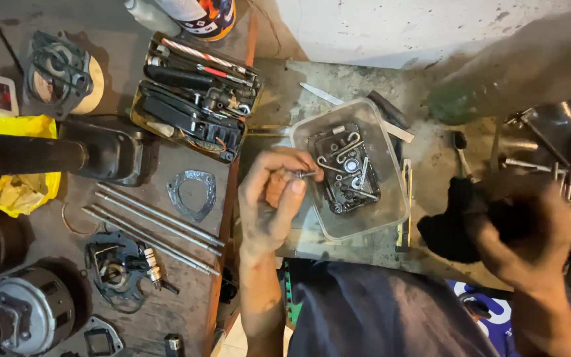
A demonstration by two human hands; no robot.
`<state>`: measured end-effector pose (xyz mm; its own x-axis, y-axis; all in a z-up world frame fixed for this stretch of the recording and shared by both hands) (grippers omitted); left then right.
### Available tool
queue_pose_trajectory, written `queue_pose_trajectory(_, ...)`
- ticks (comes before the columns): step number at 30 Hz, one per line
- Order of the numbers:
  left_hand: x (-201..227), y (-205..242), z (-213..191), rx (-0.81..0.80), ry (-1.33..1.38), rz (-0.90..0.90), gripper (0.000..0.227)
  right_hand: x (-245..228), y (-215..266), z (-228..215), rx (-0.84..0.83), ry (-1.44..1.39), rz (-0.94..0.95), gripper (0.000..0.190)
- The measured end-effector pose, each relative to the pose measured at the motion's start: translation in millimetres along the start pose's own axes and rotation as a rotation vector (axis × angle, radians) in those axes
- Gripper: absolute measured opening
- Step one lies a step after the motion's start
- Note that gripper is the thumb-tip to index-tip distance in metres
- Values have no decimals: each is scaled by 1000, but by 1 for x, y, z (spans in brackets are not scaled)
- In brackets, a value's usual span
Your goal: The person wipes small metal engine components with a black cloth at a workbench, placing cleaned parts into a plastic container. They handle bolts and fittings one at a time, and near the end hold a bowl filled with more metal parts while continuing to wipe pieces.
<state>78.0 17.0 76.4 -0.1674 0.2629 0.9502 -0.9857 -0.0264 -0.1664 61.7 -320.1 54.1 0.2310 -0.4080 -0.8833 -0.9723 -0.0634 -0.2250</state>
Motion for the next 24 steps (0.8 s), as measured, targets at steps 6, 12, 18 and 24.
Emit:
queue_pose_trajectory(6, -43, 23, -12, 93, 96, -89, 18, -6, -27, 45, -225, 331, 162, 32)
queue_pose_trajectory(12, -34, 18, 8, 33, 19, -79, 22, -36, -40, 60, -201, 346, -30, 24)
queue_pose_trajectory(18, -26, 13, 25, -18, 46, -79, 22, -55, -46, 79, -259, 187, -139, 18)
queue_pose_trajectory(24, -21, 14, 29, -46, 20, -52, 22, -46, -49, 103, -375, 217, -108, 19)
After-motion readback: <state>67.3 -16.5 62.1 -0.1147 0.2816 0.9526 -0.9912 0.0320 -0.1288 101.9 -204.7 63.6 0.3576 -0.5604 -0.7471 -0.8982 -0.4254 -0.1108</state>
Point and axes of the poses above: each hand's wrist, its own y-axis away from the middle knuckle, its own z-axis out of the palm, x = y × z, the point moved 9 cm from there along -y, towards the middle knuckle
